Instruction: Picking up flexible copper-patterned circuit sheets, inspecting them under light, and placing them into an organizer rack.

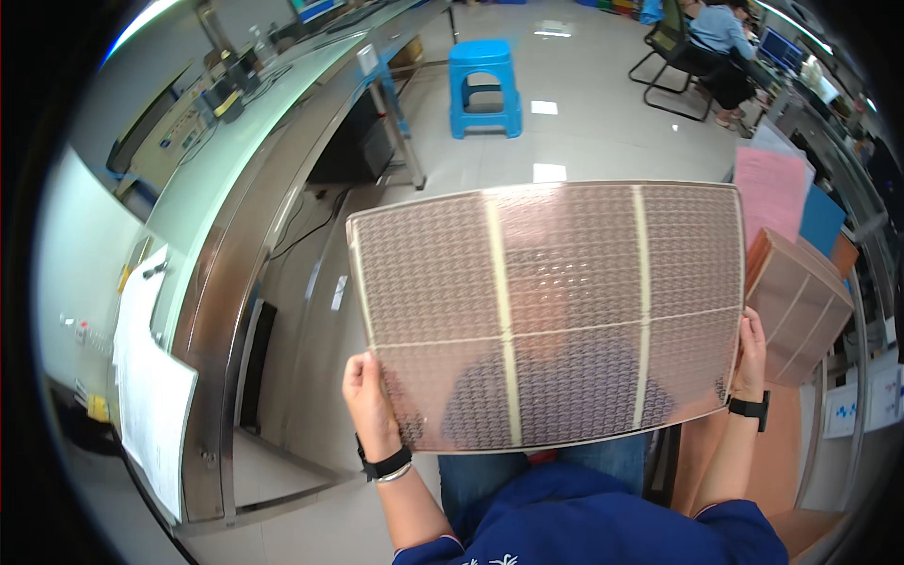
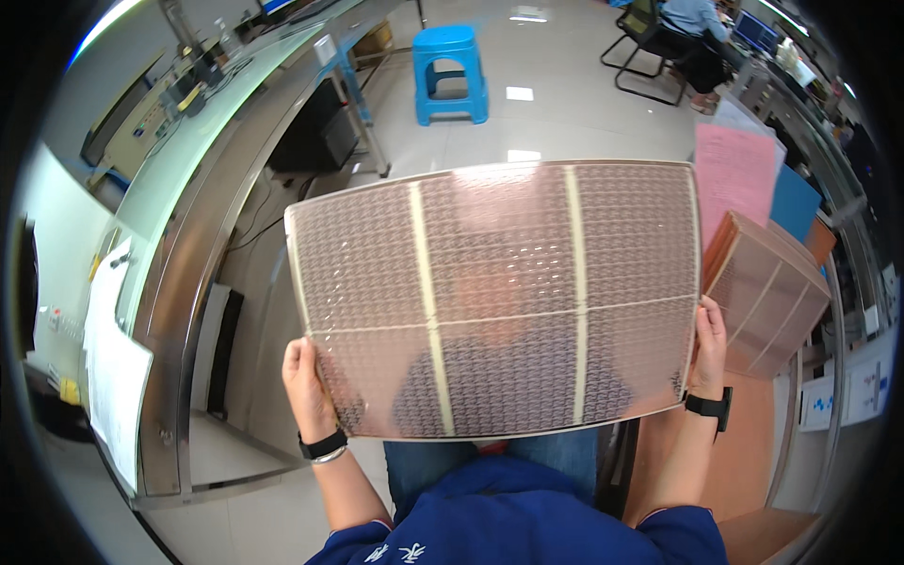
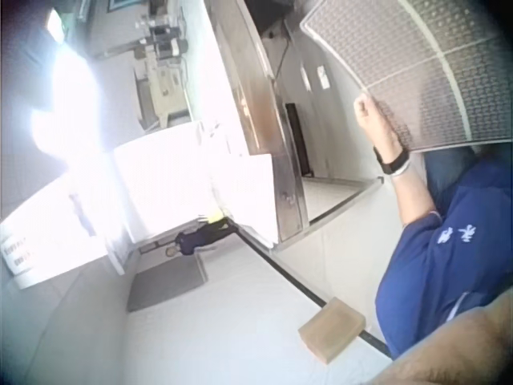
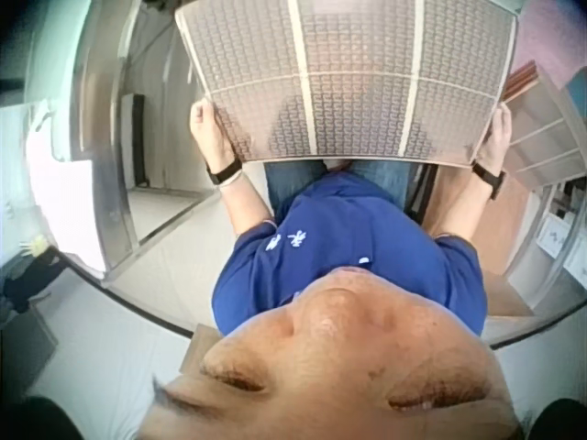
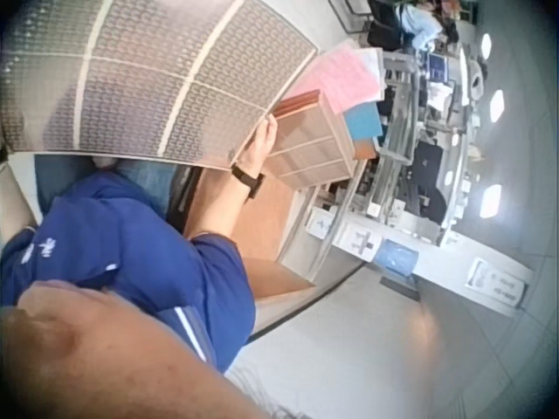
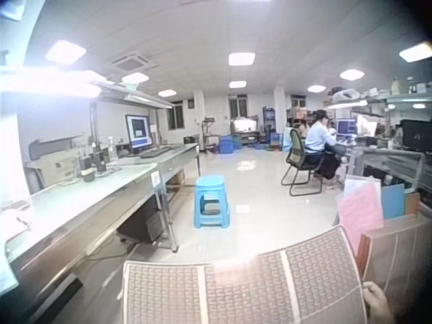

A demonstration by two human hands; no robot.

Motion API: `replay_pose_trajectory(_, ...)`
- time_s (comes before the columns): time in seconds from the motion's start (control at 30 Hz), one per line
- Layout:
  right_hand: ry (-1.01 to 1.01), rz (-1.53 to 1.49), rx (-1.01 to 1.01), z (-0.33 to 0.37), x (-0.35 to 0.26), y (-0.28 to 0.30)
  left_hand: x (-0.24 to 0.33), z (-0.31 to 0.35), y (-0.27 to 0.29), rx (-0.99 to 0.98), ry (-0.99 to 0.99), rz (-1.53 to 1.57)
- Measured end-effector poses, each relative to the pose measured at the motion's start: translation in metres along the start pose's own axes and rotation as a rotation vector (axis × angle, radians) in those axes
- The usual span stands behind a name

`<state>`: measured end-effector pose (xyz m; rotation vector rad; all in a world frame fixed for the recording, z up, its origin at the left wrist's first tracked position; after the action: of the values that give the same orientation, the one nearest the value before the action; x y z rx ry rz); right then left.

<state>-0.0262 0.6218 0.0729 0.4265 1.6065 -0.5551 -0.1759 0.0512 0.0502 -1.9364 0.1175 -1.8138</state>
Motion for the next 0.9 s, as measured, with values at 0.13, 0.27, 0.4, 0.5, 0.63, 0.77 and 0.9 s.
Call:
replay_pose_trajectory(0.13, 0.005, -0.026, -0.046, 0.003, -0.010, -0.005, -0.007, -0.007, 0.017, 0.013, -0.033, -0.004)
replay_pose_trajectory(0.27, 0.063, 0.060, -0.110, 0.005, -0.026, -0.020, -0.010, -0.008, 0.034, 0.008, -0.046, -0.018)
replay_pose_trajectory(0.4, 0.092, 0.098, -0.169, 0.009, -0.036, -0.028, -0.007, -0.005, 0.034, 0.068, -0.045, -0.055)
replay_pose_trajectory(0.5, 0.115, 0.088, -0.193, 0.012, -0.045, -0.033, -0.002, 0.002, 0.025, 0.061, -0.011, -0.084)
replay_pose_trajectory(0.63, 0.133, 0.088, -0.212, 0.016, -0.053, -0.039, -0.003, 0.000, 0.034, 0.063, -0.011, -0.132)
replay_pose_trajectory(0.77, 0.226, 0.162, -0.184, 0.018, -0.070, -0.040, 0.016, 0.004, 0.031, 0.113, -0.060, -0.025)
replay_pose_trajectory(0.9, 0.317, -0.015, 0.019, 0.011, -0.066, -0.010, 0.042, 0.002, 0.026, 0.013, -0.147, 0.150)
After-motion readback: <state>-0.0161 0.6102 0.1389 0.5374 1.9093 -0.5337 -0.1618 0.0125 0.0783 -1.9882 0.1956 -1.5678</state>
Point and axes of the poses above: each hand's wrist, its own z-axis away from the middle knuckle, its own y-axis out of the back of the hand, x = y × z, the point moved 9 cm from there along -z, towards the middle knuckle, and after that the axes turned 6 degrees about z, right-handed, at the moved point
